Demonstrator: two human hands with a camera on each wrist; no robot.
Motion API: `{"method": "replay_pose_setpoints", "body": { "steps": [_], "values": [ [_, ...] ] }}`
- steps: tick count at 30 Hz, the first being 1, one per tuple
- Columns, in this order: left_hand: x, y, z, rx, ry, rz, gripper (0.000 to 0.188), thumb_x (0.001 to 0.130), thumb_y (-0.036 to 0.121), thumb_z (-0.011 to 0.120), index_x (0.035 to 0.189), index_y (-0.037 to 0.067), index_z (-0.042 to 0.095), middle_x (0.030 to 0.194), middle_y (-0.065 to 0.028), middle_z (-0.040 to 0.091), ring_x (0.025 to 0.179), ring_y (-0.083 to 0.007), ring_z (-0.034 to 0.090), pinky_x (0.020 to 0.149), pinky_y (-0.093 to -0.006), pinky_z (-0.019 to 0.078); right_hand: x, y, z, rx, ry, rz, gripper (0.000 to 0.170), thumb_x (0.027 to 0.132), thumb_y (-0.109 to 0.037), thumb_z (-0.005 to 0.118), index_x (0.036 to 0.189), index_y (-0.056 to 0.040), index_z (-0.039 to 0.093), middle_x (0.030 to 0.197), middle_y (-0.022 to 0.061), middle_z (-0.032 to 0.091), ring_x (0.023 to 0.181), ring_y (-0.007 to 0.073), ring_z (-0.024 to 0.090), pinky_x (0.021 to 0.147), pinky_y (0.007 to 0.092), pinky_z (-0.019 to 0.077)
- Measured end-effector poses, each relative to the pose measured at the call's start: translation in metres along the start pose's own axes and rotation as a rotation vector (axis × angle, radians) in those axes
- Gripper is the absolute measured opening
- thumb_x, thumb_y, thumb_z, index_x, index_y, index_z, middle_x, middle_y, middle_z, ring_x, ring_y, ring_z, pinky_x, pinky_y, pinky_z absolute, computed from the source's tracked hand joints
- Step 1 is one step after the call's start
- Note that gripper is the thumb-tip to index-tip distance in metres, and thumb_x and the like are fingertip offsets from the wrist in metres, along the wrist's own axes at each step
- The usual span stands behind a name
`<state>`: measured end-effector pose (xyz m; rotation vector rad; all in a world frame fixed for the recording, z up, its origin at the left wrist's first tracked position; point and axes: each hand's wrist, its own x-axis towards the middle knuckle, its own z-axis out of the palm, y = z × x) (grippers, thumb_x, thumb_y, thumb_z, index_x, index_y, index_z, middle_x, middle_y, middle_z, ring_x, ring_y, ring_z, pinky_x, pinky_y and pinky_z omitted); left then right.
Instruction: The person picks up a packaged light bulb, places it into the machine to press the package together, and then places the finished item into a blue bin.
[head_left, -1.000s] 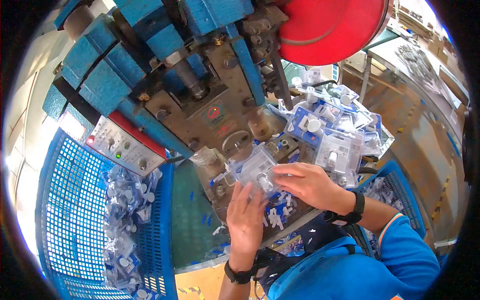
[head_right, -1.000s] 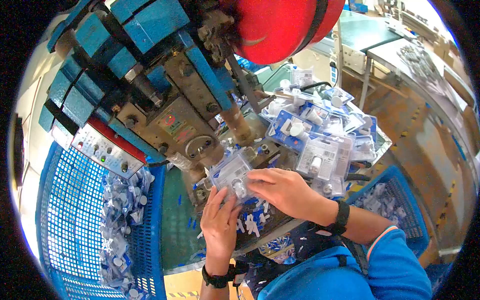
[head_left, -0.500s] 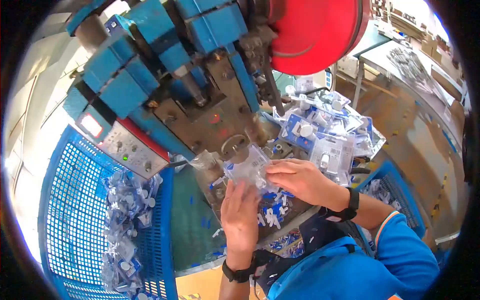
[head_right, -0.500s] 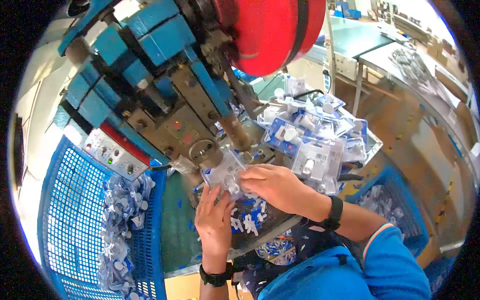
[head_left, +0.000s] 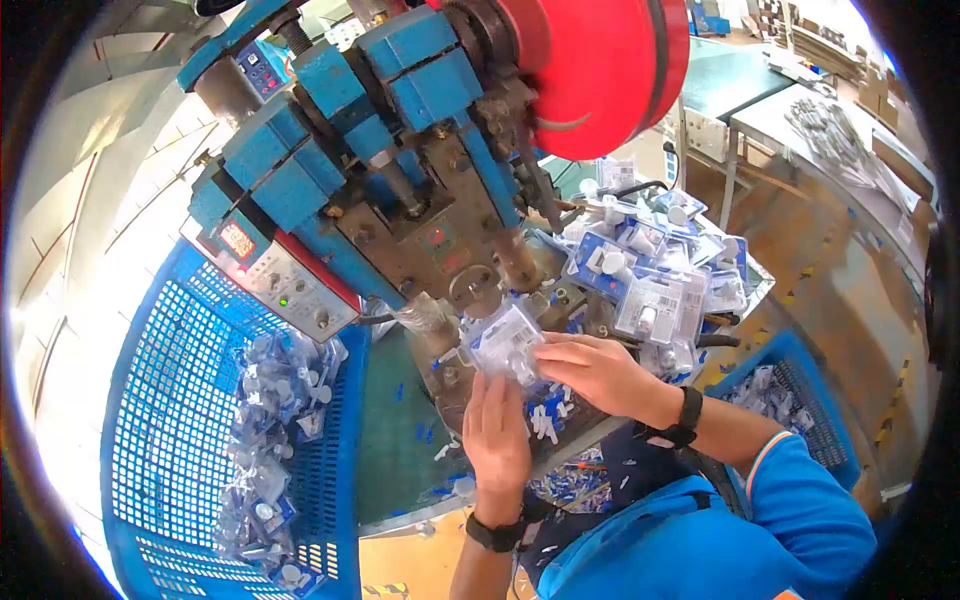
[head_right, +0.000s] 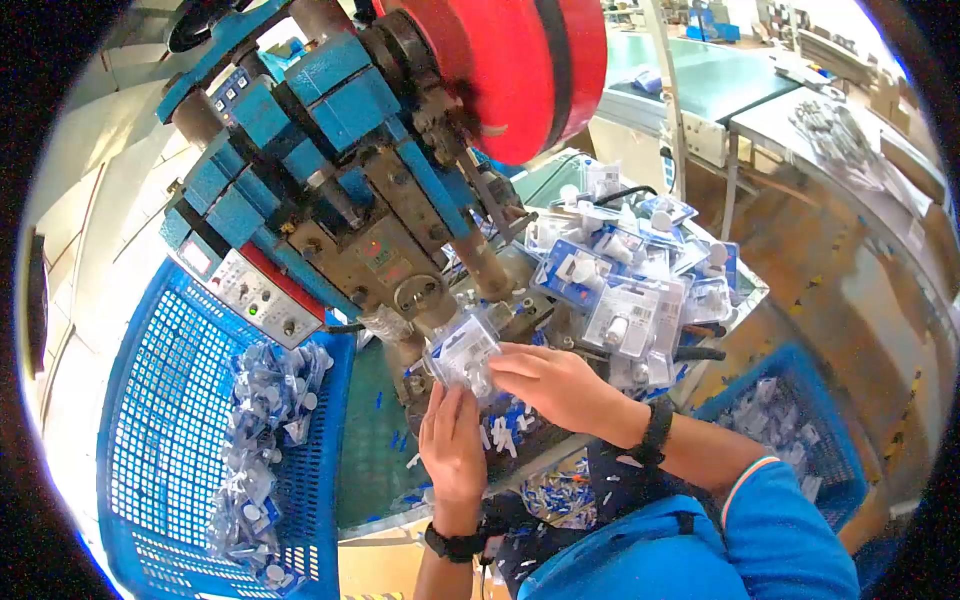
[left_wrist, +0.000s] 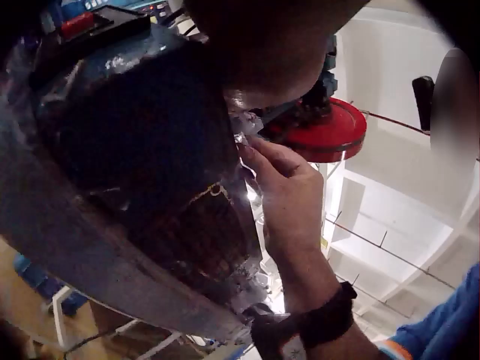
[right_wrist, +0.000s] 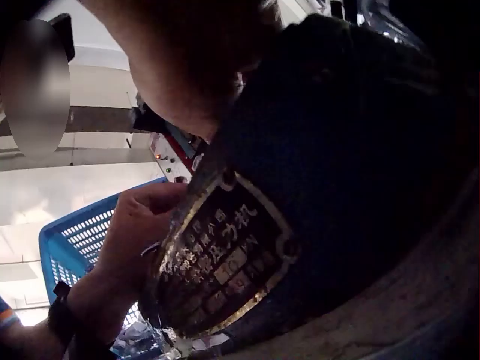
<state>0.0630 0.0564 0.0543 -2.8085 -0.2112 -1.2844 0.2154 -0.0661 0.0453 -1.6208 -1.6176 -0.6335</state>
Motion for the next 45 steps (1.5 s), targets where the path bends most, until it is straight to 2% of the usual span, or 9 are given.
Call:
{"method": "replay_pose_setpoints", "body": {
  "steps": [8,12,23,26,31,33,37,40,45],
  "values": [
    [-0.039,0.021,-0.011,-0.39,0.195,-0.324,0.025,0.092,0.007,0.061,0.116,0.001,0.06,0.121,-0.0163,0.063,0.119,-0.0383,0.058,0.092,-0.04,0.0527,-0.002,-0.05,-0.03,0.208,0.112,0.001,0.031,0.082,-0.007,0.07,0.112,-0.0035,0.066,0.128,0.012,0.06,0.115,0.0291,0.061,0.089,0.037,0.0548],
    [-0.048,0.036,-0.034,-2.03,0.398,-1.006,0.024,0.101,0.012,0.051,0.121,0.0,0.055,0.126,-0.0153,0.061,0.12,-0.0271,0.059,0.094,-0.0336,0.0554,0.009,-0.069,-0.04,0.451,0.224,0.361,0.055,0.083,-0.002,0.071,0.134,0.001,0.051,0.126,0.0162,0.063,0.109,0.0276,0.065,0.088,0.0371,0.0538],
    [-0.075,0.051,-0.021,-2.13,0.16,-1.179,0.033,0.102,0.012,0.048,0.133,0.0,0.046,0.131,-0.0142,0.058,0.119,-0.0274,0.06,0.097,-0.0361,0.0527,-0.017,-0.065,-0.015,0.802,0.089,0.608,0.035,0.091,-0.006,0.065,0.124,0.0015,0.058,0.094,0.0128,0.072,0.08,0.0135,0.069,0.068,0.0283,0.0546],
    [-0.072,0.059,-0.022,-2.063,0.128,-1.194,0.031,0.102,0.011,0.047,0.131,0.0,0.048,0.128,-0.0137,0.059,0.116,-0.0262,0.062,0.098,-0.0363,0.0527,-0.024,-0.063,-0.021,0.782,0.106,0.609,0.036,0.09,-0.007,0.066,0.124,0.0016,0.059,0.098,0.0133,0.071,0.082,0.0147,0.069,0.07,0.0292,0.0554],
    [-0.072,0.059,-0.034,-1.755,-0.665,-1.097,0.03,0.098,0.017,0.058,0.121,-0.003,0.055,0.12,-0.017,0.065,0.105,-0.0255,0.067,0.083,-0.0324,0.057,-0.057,-0.044,-0.085,0.332,0.06,0.473,0.025,0.087,-0.006,0.061,0.11,0.0019,0.065,0.096,0.0144,0.07,0.081,0.0184,0.068,0.071,0.0327,0.0549],
    [-0.07,0.039,-0.06,-1.453,-0.953,-0.995,0.027,0.098,0.016,0.058,0.118,-0.002,0.058,0.115,-0.0163,0.067,0.096,-0.0247,0.071,0.074,-0.03,0.0577,-0.072,-0.041,-0.148,0.436,-0.028,0.827,0.022,0.083,-0.003,0.058,0.102,0.002,0.069,0.081,0.0125,0.069,0.072,0.0215,0.067,0.071,0.0341,0.0543],
    [-0.115,-0.045,-0.1,-0.975,-0.394,-1.146,0.016,0.092,0.01,0.06,0.103,0.0,0.066,0.087,-0.0075,0.071,0.062,-0.0115,0.066,0.05,-0.0217,0.0442,-0.203,0.02,-0.227,-0.661,-0.226,0.646,0.04,0.082,-0.001,0.064,0.122,-0.0021,0.061,0.115,0.0152,0.063,0.104,0.0248,0.063,0.091,0.0341,0.0489],
    [-0.137,-0.122,-0.133,-0.328,-0.142,-1.136,0.014,0.088,0.013,0.065,0.092,0.001,0.07,0.079,-0.0087,0.069,0.066,-0.0155,0.066,0.06,-0.0313,0.0514,-0.175,0.014,-0.211,-0.511,-0.243,0.862,0.036,0.085,-0.002,0.062,0.122,-0.0014,0.061,0.112,0.0151,0.063,0.105,0.0269,0.062,0.092,0.035,0.0478],
    [-0.142,-0.19,-0.173,0.808,-0.039,-0.918,0.031,0.074,0.017,0.079,0.096,0.003,0.063,0.099,-0.0176,0.063,0.096,-0.0347,0.059,0.083,-0.0424,0.0487,-0.101,0.005,-0.154,-0.076,-0.199,0.61,0.028,0.082,0.005,0.065,0.109,0.0003,0.063,0.096,0.0113,0.063,0.082,0.0202,0.063,0.071,0.0294,0.0502]
  ]
}}
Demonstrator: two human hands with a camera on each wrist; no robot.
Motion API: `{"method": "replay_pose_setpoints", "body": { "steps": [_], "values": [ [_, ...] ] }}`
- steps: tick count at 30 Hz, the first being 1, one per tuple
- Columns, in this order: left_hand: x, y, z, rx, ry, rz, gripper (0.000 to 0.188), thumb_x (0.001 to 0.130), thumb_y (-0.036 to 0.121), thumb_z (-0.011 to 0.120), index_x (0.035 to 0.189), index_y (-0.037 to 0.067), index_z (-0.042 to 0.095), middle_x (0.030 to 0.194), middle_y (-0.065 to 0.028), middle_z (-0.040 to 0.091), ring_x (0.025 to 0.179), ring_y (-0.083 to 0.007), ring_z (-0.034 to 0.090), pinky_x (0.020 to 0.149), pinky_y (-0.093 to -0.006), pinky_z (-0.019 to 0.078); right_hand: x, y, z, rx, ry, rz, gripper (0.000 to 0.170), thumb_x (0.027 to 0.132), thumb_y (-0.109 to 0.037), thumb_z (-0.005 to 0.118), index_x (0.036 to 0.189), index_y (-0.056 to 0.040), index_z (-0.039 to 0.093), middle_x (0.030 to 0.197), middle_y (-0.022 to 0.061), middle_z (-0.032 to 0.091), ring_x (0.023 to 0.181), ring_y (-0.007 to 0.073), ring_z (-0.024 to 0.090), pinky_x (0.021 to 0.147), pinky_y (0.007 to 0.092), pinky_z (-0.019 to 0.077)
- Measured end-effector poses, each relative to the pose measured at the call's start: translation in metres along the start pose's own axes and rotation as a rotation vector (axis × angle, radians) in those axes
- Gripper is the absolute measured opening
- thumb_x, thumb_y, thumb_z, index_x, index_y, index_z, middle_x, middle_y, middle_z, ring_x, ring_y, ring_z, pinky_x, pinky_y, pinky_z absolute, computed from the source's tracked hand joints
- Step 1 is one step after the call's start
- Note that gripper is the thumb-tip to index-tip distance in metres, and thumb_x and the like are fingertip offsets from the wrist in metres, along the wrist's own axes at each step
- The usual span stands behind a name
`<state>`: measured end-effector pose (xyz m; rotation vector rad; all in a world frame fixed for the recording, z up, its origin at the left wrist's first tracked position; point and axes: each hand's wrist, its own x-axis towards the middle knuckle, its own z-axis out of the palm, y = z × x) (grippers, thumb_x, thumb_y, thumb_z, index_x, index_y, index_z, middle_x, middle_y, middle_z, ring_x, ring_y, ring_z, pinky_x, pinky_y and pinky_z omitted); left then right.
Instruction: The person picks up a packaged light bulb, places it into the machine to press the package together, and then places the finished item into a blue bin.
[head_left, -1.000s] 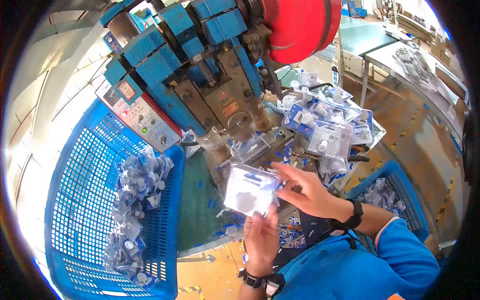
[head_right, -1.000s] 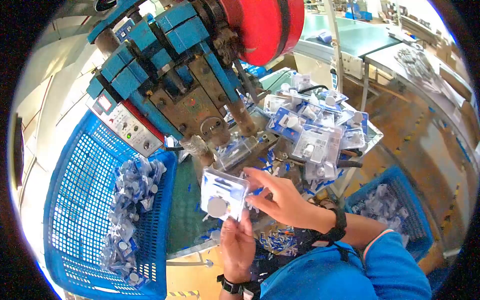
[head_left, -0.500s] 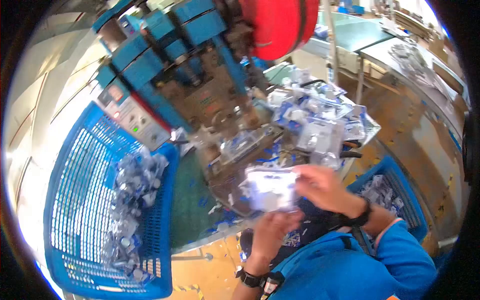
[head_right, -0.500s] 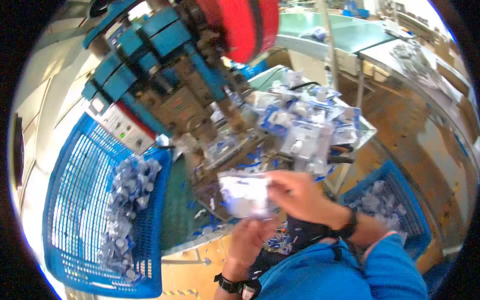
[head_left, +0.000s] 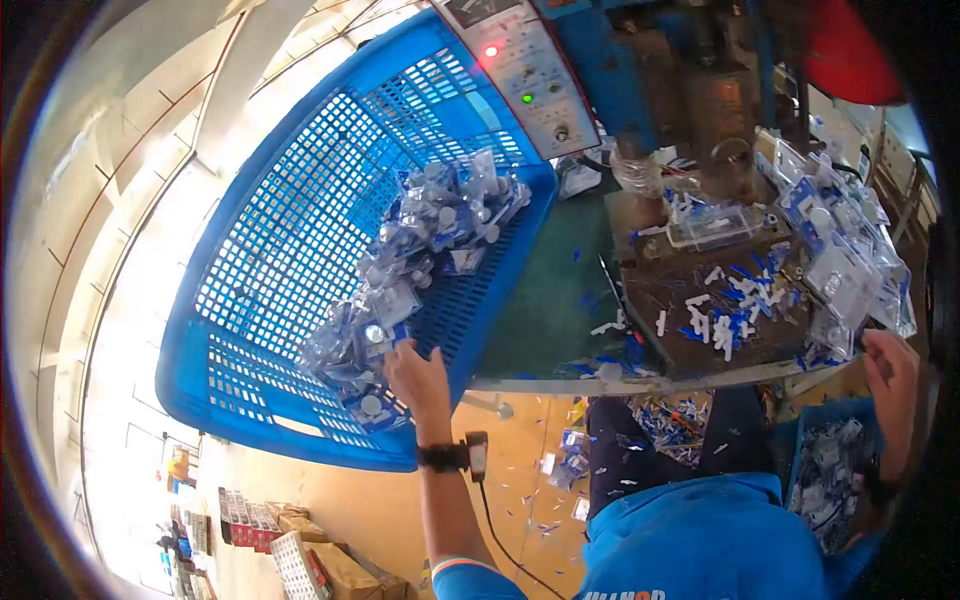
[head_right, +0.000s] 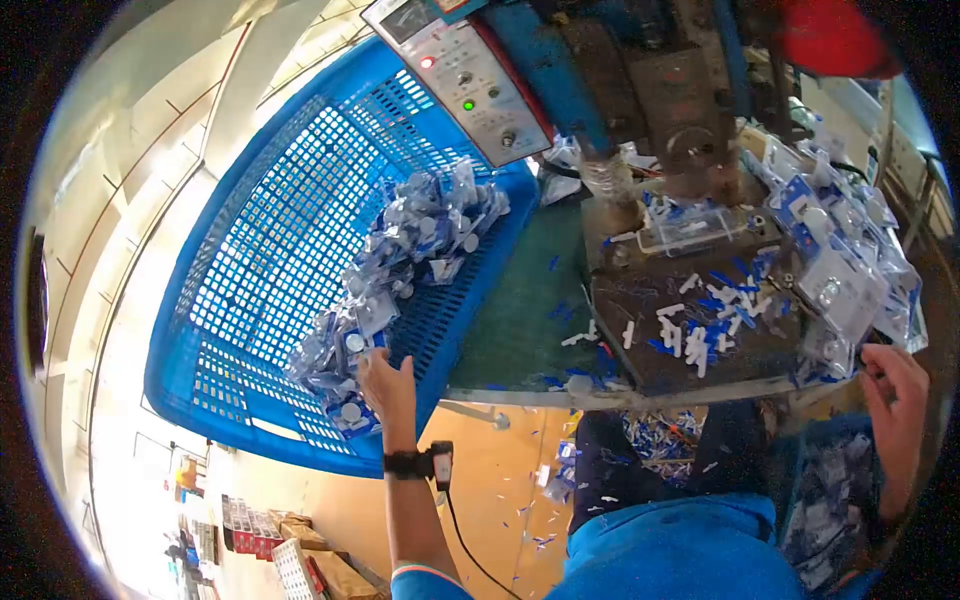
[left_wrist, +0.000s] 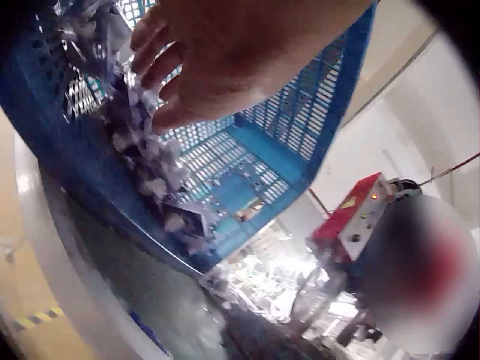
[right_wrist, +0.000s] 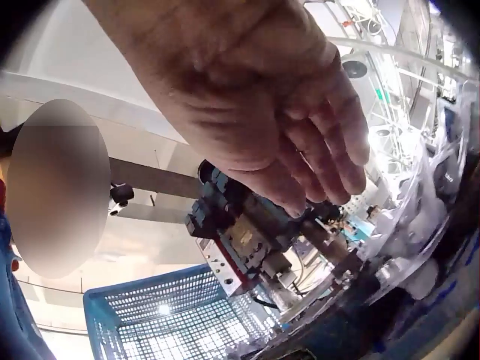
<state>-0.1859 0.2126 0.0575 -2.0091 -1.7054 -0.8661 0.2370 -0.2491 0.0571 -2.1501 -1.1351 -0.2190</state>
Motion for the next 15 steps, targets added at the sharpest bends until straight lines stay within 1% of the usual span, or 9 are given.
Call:
{"method": "replay_pose_setpoints", "body": {
  "steps": [3,6,7,8,9,10,11,13,15],
  "values": [
    [0.025,-0.01,0.013,0.336,-0.023,-0.066,0.037,0.073,0.019,0.078,0.103,0.003,0.062,0.108,-0.0181,0.059,0.103,-0.0365,0.056,0.084,-0.0459,0.0497,0.024,-0.038,0.019,0.095,-0.004,0.008,0.022,0.08,0.005,0.066,0.102,0.0016,0.066,0.093,0.0126,0.064,0.08,0.0207,0.063,0.068,0.0302,0.0502],
    [0.034,-0.047,0.054,0.443,0.06,0.131,0.019,0.085,0.017,0.064,0.096,0.002,0.063,0.106,-0.0179,0.061,0.103,-0.0348,0.057,0.085,-0.0451,0.0484,0.034,-0.056,0.032,0.124,-0.011,0.01,0.022,0.078,0.003,0.068,0.099,0.0004,0.068,0.091,0.0131,0.065,0.081,0.0234,0.064,0.069,0.0325,0.0504],
    [0.033,-0.064,0.073,0.528,0.335,0.312,0.016,0.09,0.014,0.053,0.093,0.003,0.064,0.102,-0.0163,0.062,0.1,-0.031,0.059,0.082,-0.0438,0.049,0.034,-0.057,0.032,0.108,-0.001,0.013,0.022,0.077,0.002,0.069,0.098,-0.0002,0.068,0.09,0.0131,0.066,0.082,0.0245,0.065,0.07,0.0334,0.0504],
    [0.037,-0.081,0.094,0.475,0.173,0.148,0.016,0.091,0.014,0.052,0.092,0.005,0.065,0.096,-0.0131,0.064,0.093,-0.0291,0.061,0.077,-0.0418,0.0496,0.036,-0.065,0.028,0.077,-0.033,-0.014,0.022,0.076,-0.001,0.07,0.098,-0.0014,0.069,0.09,0.0128,0.067,0.083,0.0263,0.065,0.073,0.0349,0.0503],
    [0.038,-0.052,0.059,0.6,0.099,0.137,0.016,0.091,0.014,0.052,0.092,0.007,0.066,0.093,-0.0094,0.065,0.087,-0.0278,0.063,0.075,-0.0412,0.0501,0.038,-0.072,0.024,0.04,-0.064,-0.033,0.022,0.075,-0.003,0.072,0.097,-0.0026,0.07,0.089,0.0125,0.067,0.083,0.0281,0.065,0.075,0.0364,0.0503],
    [0.035,-0.067,0.058,0.721,0.225,0.313,0.016,0.092,0.016,0.052,0.092,0.008,0.066,0.092,-0.0104,0.065,0.086,-0.0276,0.063,0.071,-0.0393,0.0511,0.036,-0.067,0.025,0.084,-0.077,-0.015,0.022,0.075,-0.006,0.073,0.097,-0.0037,0.071,0.09,0.0123,0.068,0.084,0.0309,0.065,0.078,0.0386,0.0496],
    [0.036,-0.071,0.052,0.725,0.128,0.19,0.015,0.092,0.016,0.055,0.092,0.005,0.065,0.092,-0.0116,0.065,0.086,-0.026,0.063,0.073,-0.0381,0.0507,0.038,-0.071,0.019,0.052,-0.081,-0.096,0.021,0.076,-0.008,0.074,0.096,-0.0043,0.071,0.09,0.0128,0.069,0.083,0.0315,0.065,0.075,0.0393,0.0501],
    [0.026,-0.054,0.004,0.14,0.424,0.315,0.013,0.091,0.014,0.06,0.093,0.002,0.063,0.089,-0.0095,0.063,0.078,-0.0187,0.061,0.066,-0.0323,0.0492,0.041,-0.076,0.013,0.109,-0.165,-0.117,0.02,0.077,-0.009,0.074,0.096,-0.0047,0.071,0.09,0.0122,0.069,0.081,0.0301,0.066,0.071,0.0375,0.0512],
    [0.012,0.009,-0.054,-0.471,0.267,-0.022,0.013,0.09,0.013,0.062,0.092,0.0,0.061,0.085,-0.007,0.06,0.073,-0.0146,0.058,0.06,-0.0295,0.0472,0.043,-0.077,0.016,0.181,-0.238,-0.202,0.024,0.078,-0.011,0.075,0.101,-0.0053,0.071,0.092,0.0115,0.07,0.083,0.029,0.067,0.071,0.0364,0.052]
  ]
}}
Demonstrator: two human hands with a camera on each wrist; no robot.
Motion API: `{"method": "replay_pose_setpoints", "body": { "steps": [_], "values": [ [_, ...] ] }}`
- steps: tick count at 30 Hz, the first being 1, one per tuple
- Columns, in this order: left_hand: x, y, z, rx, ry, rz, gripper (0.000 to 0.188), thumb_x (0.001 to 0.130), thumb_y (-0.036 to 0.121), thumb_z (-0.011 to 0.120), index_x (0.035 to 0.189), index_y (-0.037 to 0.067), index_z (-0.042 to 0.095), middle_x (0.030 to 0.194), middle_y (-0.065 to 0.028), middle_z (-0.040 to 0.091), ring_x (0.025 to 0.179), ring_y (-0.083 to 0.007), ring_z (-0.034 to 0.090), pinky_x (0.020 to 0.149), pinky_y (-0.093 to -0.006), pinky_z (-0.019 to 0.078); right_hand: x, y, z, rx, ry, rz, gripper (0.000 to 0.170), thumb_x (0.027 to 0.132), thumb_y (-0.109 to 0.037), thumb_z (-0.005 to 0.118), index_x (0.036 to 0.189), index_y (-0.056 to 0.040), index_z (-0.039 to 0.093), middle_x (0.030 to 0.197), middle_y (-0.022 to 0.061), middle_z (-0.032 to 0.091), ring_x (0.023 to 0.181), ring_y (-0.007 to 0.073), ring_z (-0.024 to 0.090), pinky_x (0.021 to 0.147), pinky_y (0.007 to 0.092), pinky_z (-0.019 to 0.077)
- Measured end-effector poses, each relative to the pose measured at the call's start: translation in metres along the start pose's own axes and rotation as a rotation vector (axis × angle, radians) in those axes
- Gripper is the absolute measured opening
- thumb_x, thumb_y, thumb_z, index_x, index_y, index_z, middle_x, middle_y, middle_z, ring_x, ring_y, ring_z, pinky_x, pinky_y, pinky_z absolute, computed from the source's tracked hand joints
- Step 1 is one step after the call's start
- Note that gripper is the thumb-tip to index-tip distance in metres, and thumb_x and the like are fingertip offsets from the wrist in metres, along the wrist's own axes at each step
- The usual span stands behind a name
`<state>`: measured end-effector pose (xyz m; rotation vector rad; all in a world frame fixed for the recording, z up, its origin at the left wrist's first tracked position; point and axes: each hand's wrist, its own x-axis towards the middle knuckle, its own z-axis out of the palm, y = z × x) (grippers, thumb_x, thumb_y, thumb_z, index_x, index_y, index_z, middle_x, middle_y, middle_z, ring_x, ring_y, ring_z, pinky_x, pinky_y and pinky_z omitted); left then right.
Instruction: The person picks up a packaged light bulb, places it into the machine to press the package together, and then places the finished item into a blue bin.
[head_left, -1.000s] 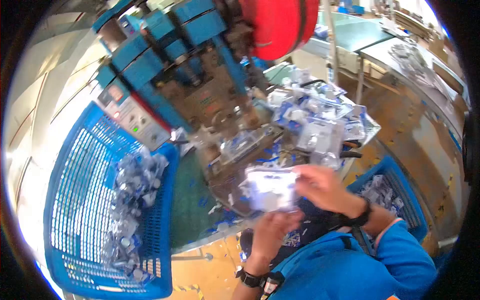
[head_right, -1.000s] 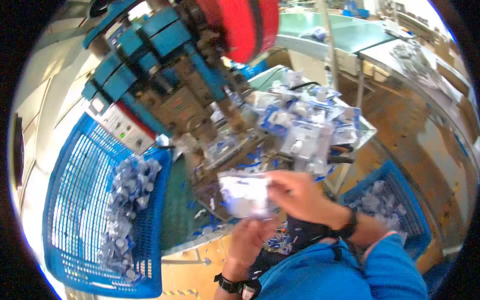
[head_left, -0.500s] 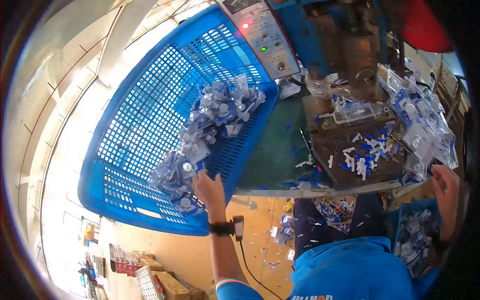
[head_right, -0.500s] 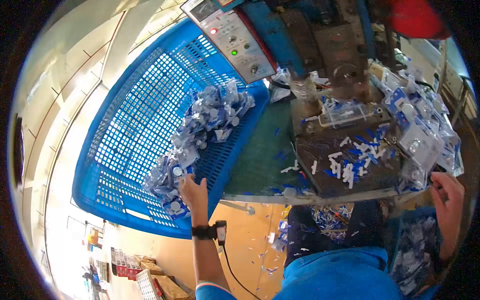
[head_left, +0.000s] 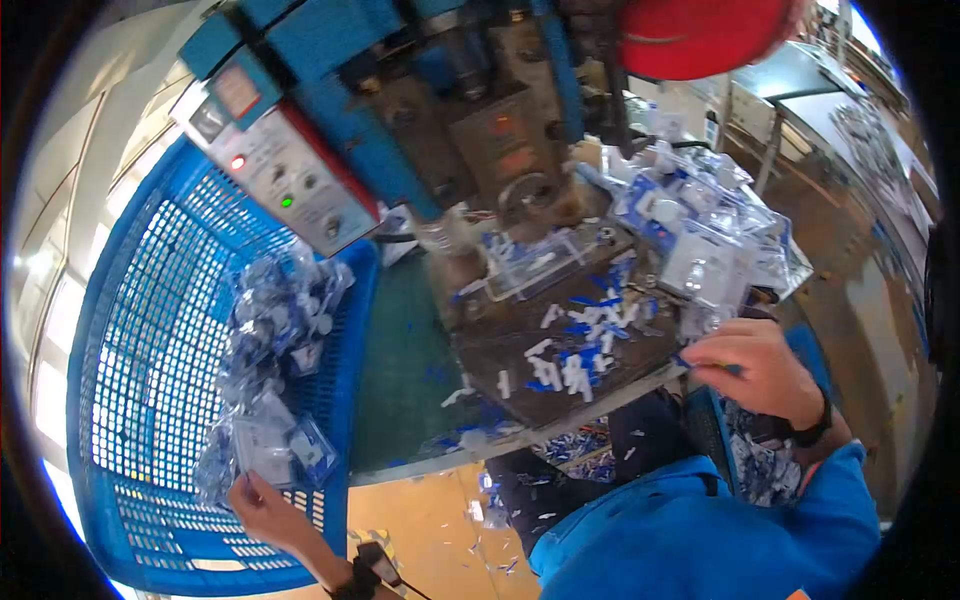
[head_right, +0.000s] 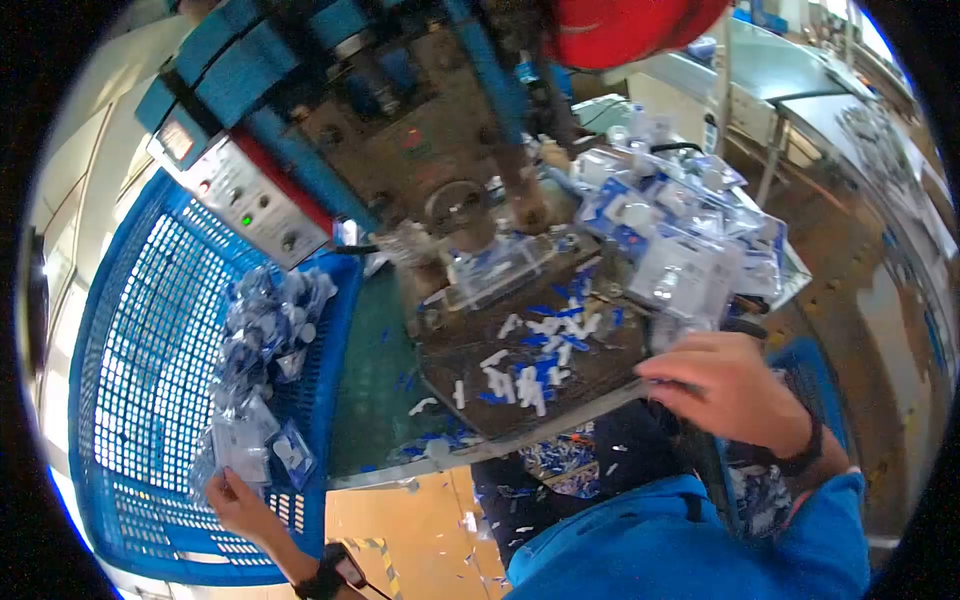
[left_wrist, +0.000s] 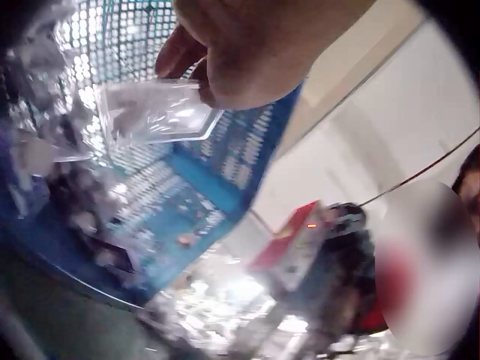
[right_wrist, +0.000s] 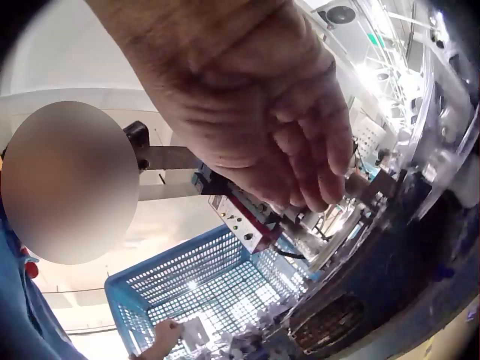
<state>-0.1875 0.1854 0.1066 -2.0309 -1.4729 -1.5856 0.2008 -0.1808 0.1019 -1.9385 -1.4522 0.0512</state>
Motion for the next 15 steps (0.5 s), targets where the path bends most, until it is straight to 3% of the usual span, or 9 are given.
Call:
{"method": "replay_pose_setpoints", "body": {
  "steps": [1,3,5,7,9,12,15],
  "values": [
    [-0.01,0.034,-0.003,-0.258,-0.04,-0.23,0.013,0.09,0.012,0.063,0.092,0.0,0.061,0.084,-0.0057,0.059,0.07,-0.0126,0.057,0.057,-0.0281,0.0462,0.005,-0.003,0.004,0.032,-0.041,-0.058,0.028,0.078,-0.012,0.075,0.105,-0.0059,0.07,0.096,0.0112,0.07,0.085,0.0284,0.067,0.073,0.0361,0.0526],
    [-0.032,0.063,0.011,-0.562,-0.415,-0.161,0.011,0.09,0.012,0.064,0.092,0.001,0.061,0.079,-0.0031,0.057,0.065,-0.0095,0.054,0.053,-0.0246,0.045,0.017,-0.009,0.027,0.171,0.072,-0.236,0.04,0.074,-0.01,0.079,0.112,-0.0077,0.068,0.109,0.01,0.068,0.092,0.0273,0.067,0.075,0.0365,0.0537],
    [-0.063,0.119,0.039,-0.742,-0.778,-0.311,0.01,0.091,0.012,0.063,0.094,0.003,0.064,0.079,-0.002,0.061,0.064,-0.0083,0.056,0.054,-0.023,0.0466,0.032,-0.017,0.041,0.116,0.121,-0.37,0.047,0.072,-0.011,0.081,0.117,-0.0092,0.066,0.123,0.0101,0.063,0.101,0.0289,0.065,0.081,0.0381,0.0546],
    [-0.083,0.172,0.063,-1.045,-1.04,-0.435,0.012,0.091,0.013,0.064,0.097,0.002,0.065,0.081,-0.0017,0.064,0.065,-0.0071,0.057,0.054,-0.0214,0.0473,0.045,-0.022,0.05,0.012,0.202,-0.455,0.041,0.073,-0.009,0.079,0.113,-0.0069,0.067,0.125,0.0106,0.061,0.101,0.0287,0.064,0.082,0.0379,0.0552],
    [-0.098,0.21,0.079,-1.224,-1.189,-0.684,0.015,0.092,0.013,0.064,0.099,0.0,0.065,0.082,-0.0022,0.065,0.065,-0.0085,0.059,0.055,-0.0231,0.0501,0.047,-0.011,0.055,-0.106,0.267,-0.531,0.036,0.074,-0.009,0.075,0.109,-0.0054,0.068,0.123,0.01,0.06,0.101,0.0263,0.063,0.082,0.0358,0.0555],
    [-0.103,0.224,0.102,-1.33,-1.239,-0.742,0.02,0.093,0.012,0.063,0.106,-0.003,0.064,0.087,-0.0038,0.066,0.069,-0.0095,0.061,0.058,-0.0238,0.0527,0.051,0.006,0.058,-0.217,0.341,-0.604,0.028,0.074,-0.009,0.069,0.101,-0.0023,0.07,0.116,0.007,0.06,0.098,0.0202,0.063,0.079,0.0293,0.0558],
    [-0.105,0.234,0.1,-1.237,-1.078,-0.671,0.025,0.096,0.014,0.06,0.116,-0.002,0.062,0.093,-0.0057,0.066,0.069,-0.0098,0.061,0.06,-0.0235,0.0491,0.056,0.014,0.061,-0.26,0.381,-0.579,0.027,0.074,-0.011,0.068,0.1,-0.0035,0.07,0.114,0.0064,0.062,0.097,0.0206,0.064,0.079,0.0306,0.0558]
  ]
}}
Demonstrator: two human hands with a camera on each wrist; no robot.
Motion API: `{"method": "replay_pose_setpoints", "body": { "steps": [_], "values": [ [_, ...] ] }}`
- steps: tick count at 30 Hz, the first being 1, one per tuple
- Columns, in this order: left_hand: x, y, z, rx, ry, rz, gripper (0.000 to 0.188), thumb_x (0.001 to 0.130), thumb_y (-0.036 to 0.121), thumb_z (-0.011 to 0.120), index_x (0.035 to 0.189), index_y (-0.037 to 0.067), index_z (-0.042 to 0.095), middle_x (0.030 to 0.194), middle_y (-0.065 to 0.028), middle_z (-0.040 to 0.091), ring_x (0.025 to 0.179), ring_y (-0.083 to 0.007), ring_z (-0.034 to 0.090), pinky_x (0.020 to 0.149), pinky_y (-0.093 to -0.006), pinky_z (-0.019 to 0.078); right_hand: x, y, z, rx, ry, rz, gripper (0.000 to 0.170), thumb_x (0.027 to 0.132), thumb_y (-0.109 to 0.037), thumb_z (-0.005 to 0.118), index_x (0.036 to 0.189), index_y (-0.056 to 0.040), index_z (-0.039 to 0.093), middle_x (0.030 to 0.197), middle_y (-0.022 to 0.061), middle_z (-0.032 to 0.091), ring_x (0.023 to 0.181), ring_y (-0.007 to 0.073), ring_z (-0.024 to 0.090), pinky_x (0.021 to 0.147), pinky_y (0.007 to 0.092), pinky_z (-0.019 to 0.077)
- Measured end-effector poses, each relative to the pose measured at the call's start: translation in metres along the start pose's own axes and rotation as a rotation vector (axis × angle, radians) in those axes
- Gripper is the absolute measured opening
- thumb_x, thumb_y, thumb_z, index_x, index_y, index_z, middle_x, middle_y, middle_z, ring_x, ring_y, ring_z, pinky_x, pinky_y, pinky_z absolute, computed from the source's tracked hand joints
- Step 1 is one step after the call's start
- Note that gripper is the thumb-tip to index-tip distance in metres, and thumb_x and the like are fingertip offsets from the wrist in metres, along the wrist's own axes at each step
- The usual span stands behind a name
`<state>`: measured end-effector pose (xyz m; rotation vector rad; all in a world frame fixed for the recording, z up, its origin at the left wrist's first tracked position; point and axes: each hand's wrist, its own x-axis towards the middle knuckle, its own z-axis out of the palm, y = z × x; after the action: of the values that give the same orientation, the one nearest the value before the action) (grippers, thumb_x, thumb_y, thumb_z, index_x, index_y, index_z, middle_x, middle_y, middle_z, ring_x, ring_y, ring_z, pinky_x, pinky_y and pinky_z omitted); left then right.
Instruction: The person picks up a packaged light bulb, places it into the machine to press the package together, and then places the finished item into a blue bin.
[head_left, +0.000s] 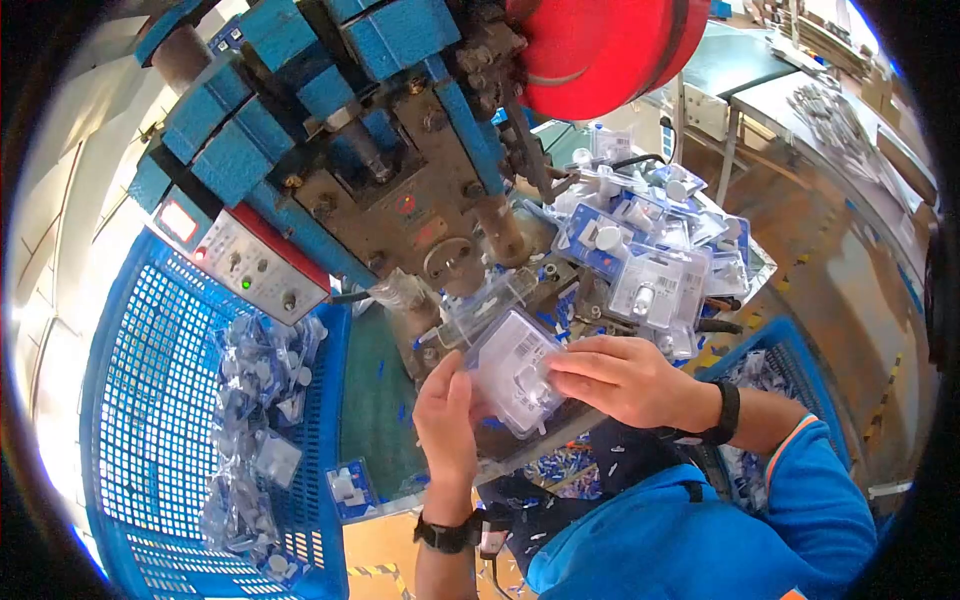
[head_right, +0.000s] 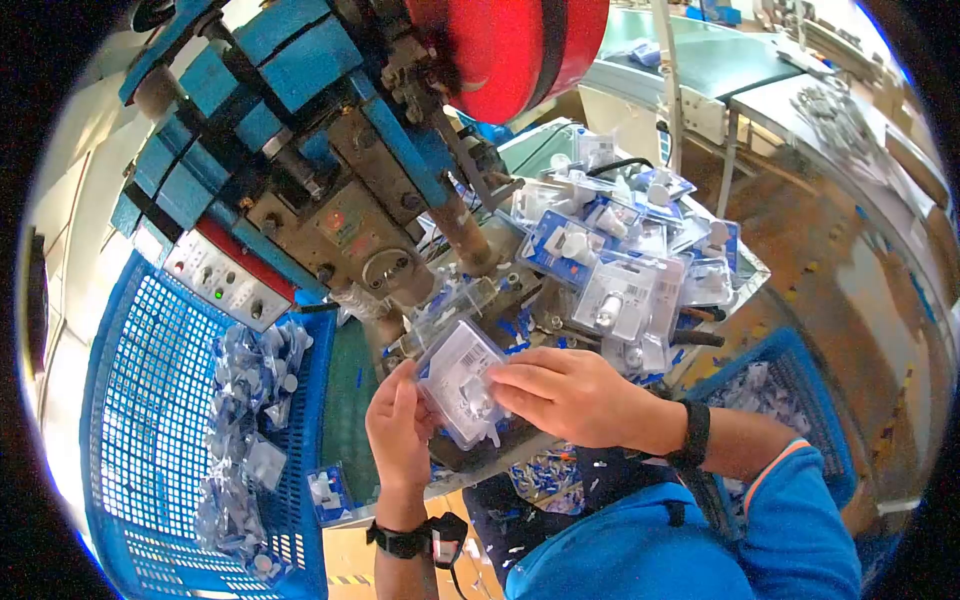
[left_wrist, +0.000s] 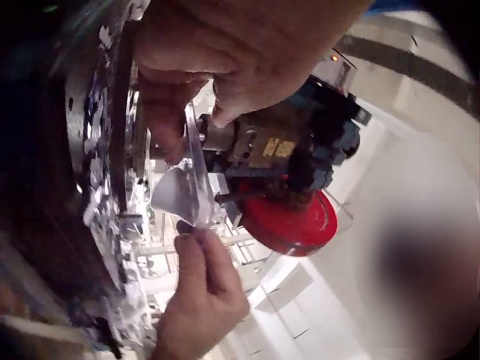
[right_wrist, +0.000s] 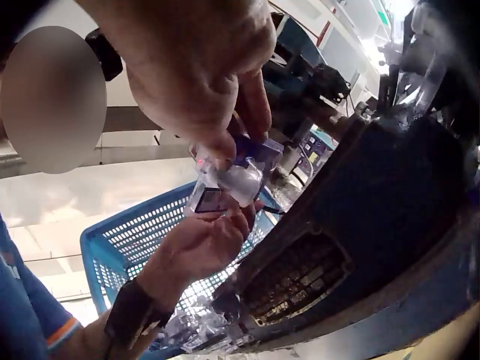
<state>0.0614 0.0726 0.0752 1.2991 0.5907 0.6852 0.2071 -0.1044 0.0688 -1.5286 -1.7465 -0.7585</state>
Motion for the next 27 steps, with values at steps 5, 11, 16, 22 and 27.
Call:
{"method": "replay_pose_setpoints", "body": {
  "steps": [5,11,16,22,27],
  "values": [
    [-0.023,-0.008,-0.014,0.707,-0.027,0.698,0.038,0.09,0.013,0.065,0.124,-0.002,0.059,0.122,-0.0174,0.06,0.102,-0.0264,0.062,0.081,-0.0339,0.0515,0.004,0.011,0.009,0.016,-0.002,0.08,0.023,0.073,-0.013,0.072,0.095,-0.0063,0.071,0.111,0.0053,0.066,0.093,0.0205,0.065,0.074,0.0329,0.055],
    [-0.007,-0.016,-0.006,1.042,-0.11,0.859,0.034,0.075,0.004,0.075,0.109,0.0,0.069,0.131,-0.02,0.057,0.128,-0.0412,0.049,0.104,-0.0468,0.0426,0.01,0.013,0.031,-0.003,0.003,0.174,0.021,0.072,-0.013,0.074,0.092,-0.0098,0.072,0.108,0.0016,0.068,0.09,0.019,0.064,0.073,0.033,0.053],
    [0.003,-0.019,-0.001,1.047,-0.12,0.886,0.03,0.078,-0.002,0.071,0.108,0.0,0.069,0.13,-0.0219,0.058,0.123,-0.0395,0.055,0.1,-0.0441,0.0462,0.012,0.017,0.031,-0.041,0.005,0.201,0.018,0.072,-0.015,0.07,0.09,-0.0109,0.07,0.108,-0.0019,0.067,0.089,0.0172,0.06,0.073,0.0314,0.0503],
    [0.006,-0.012,0.0,1.086,-0.132,0.859,0.03,0.078,-0.001,0.072,0.107,0.0,0.07,0.128,-0.0221,0.059,0.12,-0.0382,0.057,0.098,-0.0423,0.0476,0.013,0.02,0.035,-0.024,0.002,0.229,0.017,0.072,-0.015,0.07,0.089,-0.0105,0.071,0.106,-0.0022,0.067,0.089,0.0172,0.06,0.075,0.0312,0.0502],
    [0.013,-0.011,-0.001,1.076,-0.139,0.85,0.03,0.078,0.0,0.073,0.107,0.001,0.07,0.126,-0.0217,0.061,0.118,-0.0374,0.059,0.097,-0.041,0.0487,0.015,0.021,0.041,-0.032,0.005,0.254,0.018,0.071,-0.015,0.071,0.089,-0.0104,0.071,0.106,-0.0023,0.068,0.087,0.017,0.06,0.075,0.0314,0.0504]
  ]
}}
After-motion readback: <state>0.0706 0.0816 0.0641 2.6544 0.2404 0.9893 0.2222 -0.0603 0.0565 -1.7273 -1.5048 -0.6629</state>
